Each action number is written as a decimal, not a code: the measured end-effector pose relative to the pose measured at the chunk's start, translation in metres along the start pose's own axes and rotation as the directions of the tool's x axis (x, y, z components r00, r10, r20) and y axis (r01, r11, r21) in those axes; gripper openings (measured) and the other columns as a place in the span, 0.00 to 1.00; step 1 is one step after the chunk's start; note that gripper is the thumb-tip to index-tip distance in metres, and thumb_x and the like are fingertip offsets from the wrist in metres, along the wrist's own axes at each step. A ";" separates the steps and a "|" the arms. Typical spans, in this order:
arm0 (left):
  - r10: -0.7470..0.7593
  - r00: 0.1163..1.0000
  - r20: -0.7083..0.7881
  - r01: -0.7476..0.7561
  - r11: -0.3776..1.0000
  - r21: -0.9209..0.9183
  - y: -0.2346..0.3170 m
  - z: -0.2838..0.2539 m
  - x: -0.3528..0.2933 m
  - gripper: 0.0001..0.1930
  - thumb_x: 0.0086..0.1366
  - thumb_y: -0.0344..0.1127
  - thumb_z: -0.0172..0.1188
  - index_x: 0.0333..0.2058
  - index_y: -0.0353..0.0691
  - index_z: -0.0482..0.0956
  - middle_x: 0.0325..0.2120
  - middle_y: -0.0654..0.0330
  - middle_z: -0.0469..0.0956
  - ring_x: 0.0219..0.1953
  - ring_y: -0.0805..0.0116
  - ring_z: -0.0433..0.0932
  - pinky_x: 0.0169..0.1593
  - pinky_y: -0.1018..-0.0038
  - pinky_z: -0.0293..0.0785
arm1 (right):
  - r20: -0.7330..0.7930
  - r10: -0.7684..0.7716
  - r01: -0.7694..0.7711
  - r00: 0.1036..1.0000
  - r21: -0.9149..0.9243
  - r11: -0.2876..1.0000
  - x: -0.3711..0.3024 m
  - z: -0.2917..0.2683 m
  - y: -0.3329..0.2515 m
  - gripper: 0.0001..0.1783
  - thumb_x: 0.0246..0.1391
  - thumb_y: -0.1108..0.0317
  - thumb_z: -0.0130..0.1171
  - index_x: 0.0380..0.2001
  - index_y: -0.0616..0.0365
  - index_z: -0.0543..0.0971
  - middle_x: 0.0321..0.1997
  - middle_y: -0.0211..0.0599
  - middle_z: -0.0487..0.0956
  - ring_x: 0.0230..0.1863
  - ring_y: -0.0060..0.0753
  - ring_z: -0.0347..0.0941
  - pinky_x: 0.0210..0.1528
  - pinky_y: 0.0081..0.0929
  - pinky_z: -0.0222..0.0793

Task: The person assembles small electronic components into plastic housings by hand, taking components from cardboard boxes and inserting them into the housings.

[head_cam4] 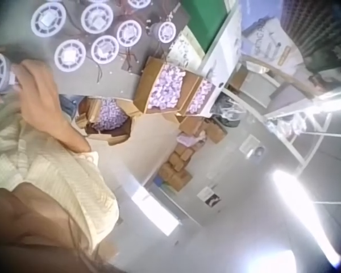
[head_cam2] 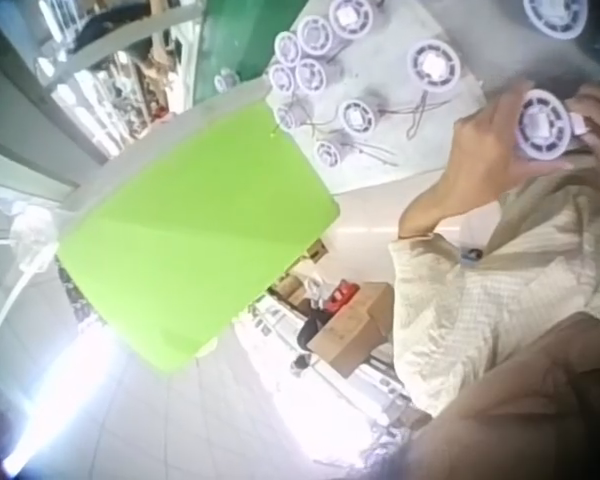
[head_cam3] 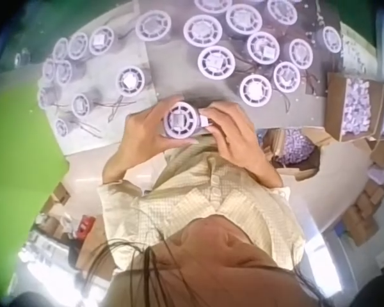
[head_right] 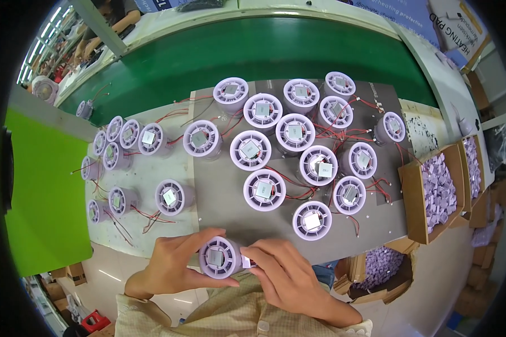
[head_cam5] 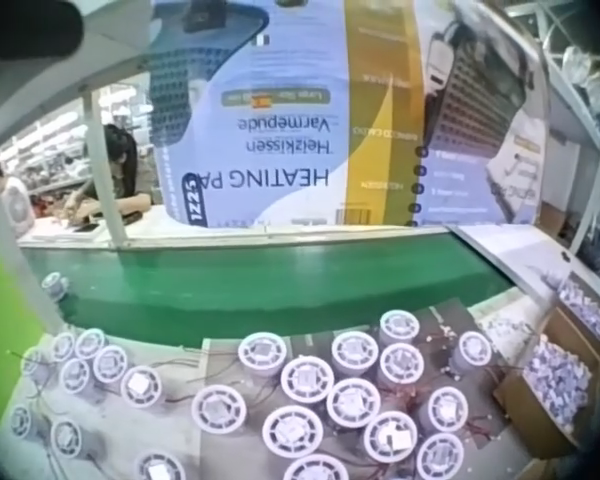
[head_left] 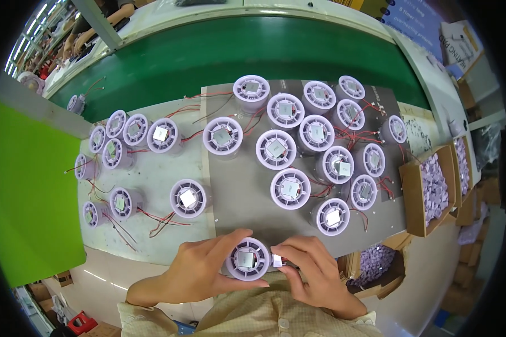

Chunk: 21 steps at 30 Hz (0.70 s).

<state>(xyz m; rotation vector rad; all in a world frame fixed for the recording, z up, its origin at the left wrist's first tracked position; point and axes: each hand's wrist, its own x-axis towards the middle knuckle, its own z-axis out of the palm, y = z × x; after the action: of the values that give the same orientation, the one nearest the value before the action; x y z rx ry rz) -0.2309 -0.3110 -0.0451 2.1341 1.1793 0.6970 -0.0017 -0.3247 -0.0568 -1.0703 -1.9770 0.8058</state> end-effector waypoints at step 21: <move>-0.082 0.990 -0.113 0.045 0.953 -0.300 0.022 0.008 0.017 0.36 0.38 0.46 0.83 0.45 0.36 0.78 0.30 0.59 0.84 0.31 0.71 0.85 0.34 0.76 0.83 | -0.208 -0.136 0.109 0.969 -0.139 0.984 0.002 -0.015 -0.015 0.29 0.31 0.80 0.69 0.45 0.56 0.84 0.35 0.38 0.76 0.32 0.36 0.72 0.32 0.27 0.68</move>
<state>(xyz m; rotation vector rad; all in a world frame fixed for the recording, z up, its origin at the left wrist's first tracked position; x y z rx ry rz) -0.2052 -0.3076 -0.0323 1.8166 1.1222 0.9267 0.0034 -0.3268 -0.0365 -1.0484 -1.9059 0.4812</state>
